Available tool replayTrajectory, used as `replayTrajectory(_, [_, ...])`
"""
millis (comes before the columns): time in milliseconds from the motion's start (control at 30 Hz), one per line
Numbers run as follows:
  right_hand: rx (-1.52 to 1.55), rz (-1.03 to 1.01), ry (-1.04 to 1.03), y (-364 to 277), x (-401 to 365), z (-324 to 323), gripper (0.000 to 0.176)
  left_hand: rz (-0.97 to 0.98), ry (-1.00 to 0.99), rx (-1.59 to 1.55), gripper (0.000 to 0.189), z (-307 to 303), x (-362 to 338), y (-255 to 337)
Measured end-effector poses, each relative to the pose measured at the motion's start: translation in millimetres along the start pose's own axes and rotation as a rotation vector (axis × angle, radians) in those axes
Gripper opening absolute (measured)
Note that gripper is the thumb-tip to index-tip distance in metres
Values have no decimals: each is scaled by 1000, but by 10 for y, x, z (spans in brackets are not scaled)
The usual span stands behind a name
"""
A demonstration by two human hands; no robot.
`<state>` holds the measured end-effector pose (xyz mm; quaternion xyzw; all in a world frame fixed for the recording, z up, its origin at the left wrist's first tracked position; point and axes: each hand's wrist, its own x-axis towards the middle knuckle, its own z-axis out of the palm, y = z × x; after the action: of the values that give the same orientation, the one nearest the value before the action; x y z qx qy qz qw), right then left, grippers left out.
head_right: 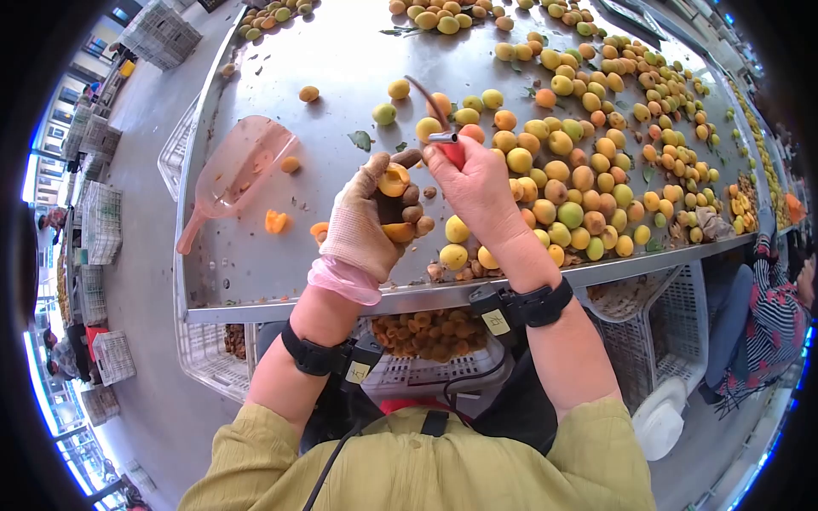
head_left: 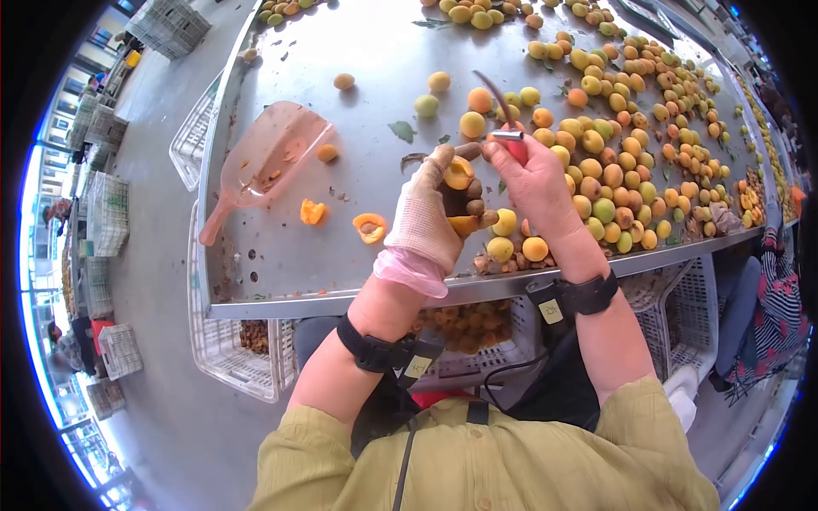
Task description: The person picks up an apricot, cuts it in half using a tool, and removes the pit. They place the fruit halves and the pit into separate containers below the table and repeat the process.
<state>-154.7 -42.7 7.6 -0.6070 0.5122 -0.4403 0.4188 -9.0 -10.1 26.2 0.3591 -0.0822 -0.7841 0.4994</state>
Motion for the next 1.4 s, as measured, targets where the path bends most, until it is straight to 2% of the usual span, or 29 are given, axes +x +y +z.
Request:
replayTrajectory(100, [-60,80,68,-63,41,-196,29,-32,-20,96,33,54,-48,54])
replayTrajectory(167, [146,223,158,-182,82,-365,28,8,-240,284,31,-22,-74,55])
replayTrajectory(200, [193,235,180,-119,124,-449,30,-1,-241,290,31,3,-124,105])
replayTrajectory(267, [194,205,214,-71,125,-512,30,-64,-564,785,32,117,-252,186])
replayTrajectory(300, [191,165,237,-58,114,-551,30,-31,-775,1045,42,101,-196,151])
replayTrajectory(367, [174,162,216,-87,65,-598,28,-119,-940,948,54,110,-204,102])
replayTrajectory(400, [36,146,168,-146,32,-599,26,-37,-928,1028,62,57,-148,106])
replayTrajectory(433, [-102,131,120,-173,4,-613,26,34,-825,905,57,11,-113,102])
replayTrajectory(500, [-195,116,70,-65,-47,-694,20,197,-483,713,48,-16,-57,91])
replayTrajectory(567, [-535,139,-173,54,-80,-766,16,174,-77,33,34,-100,133,192])
replayTrajectory(633, [-586,134,-231,-6,-196,-747,17,237,27,-258,26,-370,262,326])
replayTrajectory(700, [-793,56,-373,91,-279,-728,15,229,71,-364,23,-510,325,435])
replayTrajectory(733, [-781,122,-422,80,-313,-710,14,221,119,-471,21,-539,326,464])
replayTrajectory(867, [-782,114,-476,180,-421,-596,26,282,121,-458,18,-412,284,496])
replayTrajectory(1000, [-681,12,-401,194,-414,-586,16,236,121,-386,12,-429,322,414])
replayTrajectory(1067, [-304,76,-229,189,-351,-621,18,213,64,-230,15,-459,398,306])
replayTrajectory(1100, [-137,2,-135,141,-329,-609,21,153,69,-97,17,-353,333,239])
replayTrajectory(1167, [136,212,-2,-36,-296,-557,24,121,-52,7,24,-142,225,41])
replayTrajectory(1200, [137,203,-5,-64,-291,-505,24,110,-102,78,29,-71,211,-62])
replayTrajectory(1267, [350,244,101,-115,-297,-384,30,106,-225,245,39,63,153,-180])
replayTrajectory(1300, [352,237,95,-148,-303,-321,30,116,-268,213,40,50,141,-232])
replayTrajectory(1400, [317,210,72,-230,-312,-157,30,208,-217,182,40,50,93,-241])
